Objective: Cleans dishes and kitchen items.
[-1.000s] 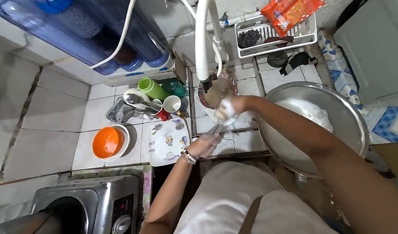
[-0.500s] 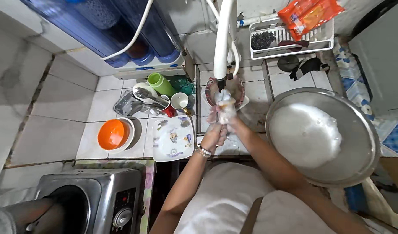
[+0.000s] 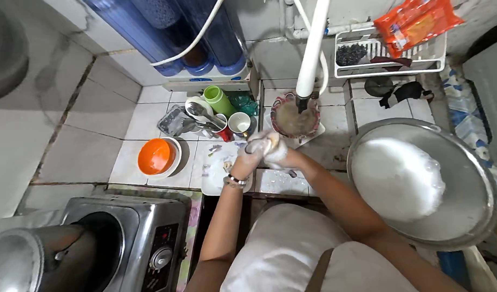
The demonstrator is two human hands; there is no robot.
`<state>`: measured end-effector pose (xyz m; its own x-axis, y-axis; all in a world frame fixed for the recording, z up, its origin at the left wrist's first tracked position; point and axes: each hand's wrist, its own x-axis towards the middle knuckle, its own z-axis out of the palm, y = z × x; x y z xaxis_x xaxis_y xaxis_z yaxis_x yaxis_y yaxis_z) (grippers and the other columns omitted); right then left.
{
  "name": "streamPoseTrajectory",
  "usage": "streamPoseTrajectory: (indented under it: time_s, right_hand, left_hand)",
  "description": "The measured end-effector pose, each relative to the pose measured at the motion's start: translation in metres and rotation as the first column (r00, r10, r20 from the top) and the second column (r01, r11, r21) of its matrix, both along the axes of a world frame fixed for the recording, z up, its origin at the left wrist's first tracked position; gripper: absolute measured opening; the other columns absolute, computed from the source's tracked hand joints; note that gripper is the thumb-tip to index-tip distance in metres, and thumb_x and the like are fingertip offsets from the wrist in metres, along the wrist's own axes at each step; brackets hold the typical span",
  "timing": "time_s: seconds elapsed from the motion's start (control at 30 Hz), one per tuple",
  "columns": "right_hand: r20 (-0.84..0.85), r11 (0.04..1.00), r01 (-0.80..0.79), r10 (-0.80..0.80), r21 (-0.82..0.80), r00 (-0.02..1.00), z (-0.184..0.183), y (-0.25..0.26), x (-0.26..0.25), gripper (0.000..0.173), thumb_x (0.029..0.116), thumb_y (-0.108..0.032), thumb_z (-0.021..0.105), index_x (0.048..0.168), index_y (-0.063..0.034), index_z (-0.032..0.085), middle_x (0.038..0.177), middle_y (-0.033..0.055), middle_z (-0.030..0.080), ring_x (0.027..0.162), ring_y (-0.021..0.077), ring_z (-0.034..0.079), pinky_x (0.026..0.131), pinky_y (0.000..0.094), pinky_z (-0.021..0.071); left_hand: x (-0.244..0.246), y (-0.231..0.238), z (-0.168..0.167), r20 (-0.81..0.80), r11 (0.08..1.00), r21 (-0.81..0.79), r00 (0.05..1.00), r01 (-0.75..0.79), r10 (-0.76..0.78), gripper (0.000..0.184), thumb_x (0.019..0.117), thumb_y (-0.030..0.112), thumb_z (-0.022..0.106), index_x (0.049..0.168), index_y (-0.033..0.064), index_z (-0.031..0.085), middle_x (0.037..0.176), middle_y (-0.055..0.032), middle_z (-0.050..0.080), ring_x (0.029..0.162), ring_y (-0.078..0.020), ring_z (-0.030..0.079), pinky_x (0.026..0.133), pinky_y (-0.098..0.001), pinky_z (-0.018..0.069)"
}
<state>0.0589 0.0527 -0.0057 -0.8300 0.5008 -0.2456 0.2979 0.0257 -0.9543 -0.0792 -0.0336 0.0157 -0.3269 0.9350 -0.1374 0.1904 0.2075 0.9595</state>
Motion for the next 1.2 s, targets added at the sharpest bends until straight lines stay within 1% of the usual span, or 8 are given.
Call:
streamPoseTrajectory:
  time_s: [0.17,0.27,0.43,0.67,0.97,1.07,1.13,1.2]
  right_hand:
    - [-0.046,0.998,-0.034,0.031,-0.053,0.998,0.026,0.006,-0.026,0.009,0.1010,-0.005,0.060,0.106,0.0030,0.061,0.072,0.0011,0.056,0.061,0.0012,0.053,0.060,0.0166,0.0478]
    - [0.004,0.994,-0.070,0.070,-0.090,0.998,0.009,0.007,-0.036,0.012,0.1022,-0.012,0.060,0.104,0.0003,0.060,0.065,0.0003,0.055,0.052,0.0023,0.052,0.051,0.0172,0.0456]
    - [0.221,0.997,-0.040,0.052,-0.059,0.974,-0.004,0.007,-0.029,0.024,0.1050,-0.020,0.059,0.115,0.0014,0.062,0.072,0.0022,0.058,0.056,0.0041,0.053,0.054,0.0199,0.0461]
    - [0.340,0.958,0.285,-0.279,0.033,0.898,-0.016,0.031,0.071,0.031,0.1043,-0.011,0.058,0.130,0.0056,0.058,0.099,0.0184,0.065,0.078,0.0175,0.061,0.075,0.0334,0.0542]
    - [0.339,0.501,0.838,-0.843,0.216,0.417,-0.031,0.036,0.259,0.021,0.1043,-0.018,0.055,0.103,0.0024,0.062,0.073,0.0031,0.061,0.055,0.0062,0.054,0.054,0.0243,0.0493]
    - [0.615,0.668,0.670,-0.687,0.325,0.387,-0.047,0.028,0.304,0.034,0.1004,-0.017,0.065,0.126,0.0052,0.060,0.109,0.0209,0.067,0.087,0.0261,0.066,0.080,0.0449,0.0566]
    - [0.706,0.755,0.534,-0.610,0.379,0.361,-0.058,0.008,0.321,0.051,0.0958,-0.017,0.072,0.138,0.0074,0.056,0.138,0.0331,0.056,0.128,0.0452,0.056,0.108,0.0607,0.0423]
    - [0.819,0.791,0.471,-0.532,0.390,0.217,-0.060,-0.007,0.315,0.081,0.0911,-0.030,0.079,0.153,0.0041,0.038,0.150,0.0366,0.044,0.139,0.0527,0.044,0.112,0.0675,0.0359]
  left_hand:
    - [0.021,0.022,-0.020,0.339,0.831,0.086,0.800,-0.549,0.494,0.027,0.1090,0.026,0.045,0.100,0.0063,0.061,0.062,0.0010,0.060,0.046,-0.0057,0.055,0.043,-0.0227,0.0497]
    - [0.010,0.031,-0.027,0.512,0.721,0.060,0.641,-0.691,0.571,0.040,0.1116,0.041,0.036,0.103,0.0091,0.060,0.073,-0.0004,0.061,0.058,-0.0082,0.059,0.053,-0.0261,0.0528]
    - [-0.030,0.053,-0.015,0.746,0.705,0.049,0.495,-0.708,0.445,0.056,0.1082,0.059,0.013,0.086,0.0202,0.047,0.054,0.0115,0.041,0.042,-0.0001,0.039,0.043,-0.0163,0.0384]
    - [-0.120,0.085,0.003,0.422,0.391,0.545,0.646,-0.741,0.636,0.045,0.1140,0.034,0.018,0.086,0.0124,0.046,0.054,0.0069,0.044,0.042,-0.0038,0.045,0.043,-0.0211,0.0446]
    - [-0.159,0.094,-0.055,-0.054,0.577,0.534,0.657,-0.618,0.752,0.036,0.0960,0.034,0.069,0.105,-0.0012,0.066,0.084,-0.0012,0.066,0.073,-0.0049,0.064,0.076,-0.0273,0.0572]
    - [-0.162,0.089,-0.051,-0.247,0.630,0.571,0.621,-0.527,0.744,0.035,0.0974,0.027,0.067,0.111,-0.0055,0.069,0.102,-0.0125,0.069,0.094,-0.0083,0.064,0.089,-0.0239,0.0510]
    - [-0.156,0.084,-0.037,-0.397,0.689,0.554,0.579,-0.468,0.712,0.036,0.1007,0.028,0.062,0.115,-0.0052,0.068,0.113,-0.0187,0.069,0.106,-0.0177,0.064,0.097,-0.0288,0.0483]
    - [-0.149,0.083,-0.028,-0.560,0.741,0.605,0.505,-0.292,0.656,0.035,0.1012,0.026,0.062,0.111,-0.0065,0.070,0.114,-0.0259,0.070,0.115,-0.0350,0.064,0.104,-0.0416,0.0462]
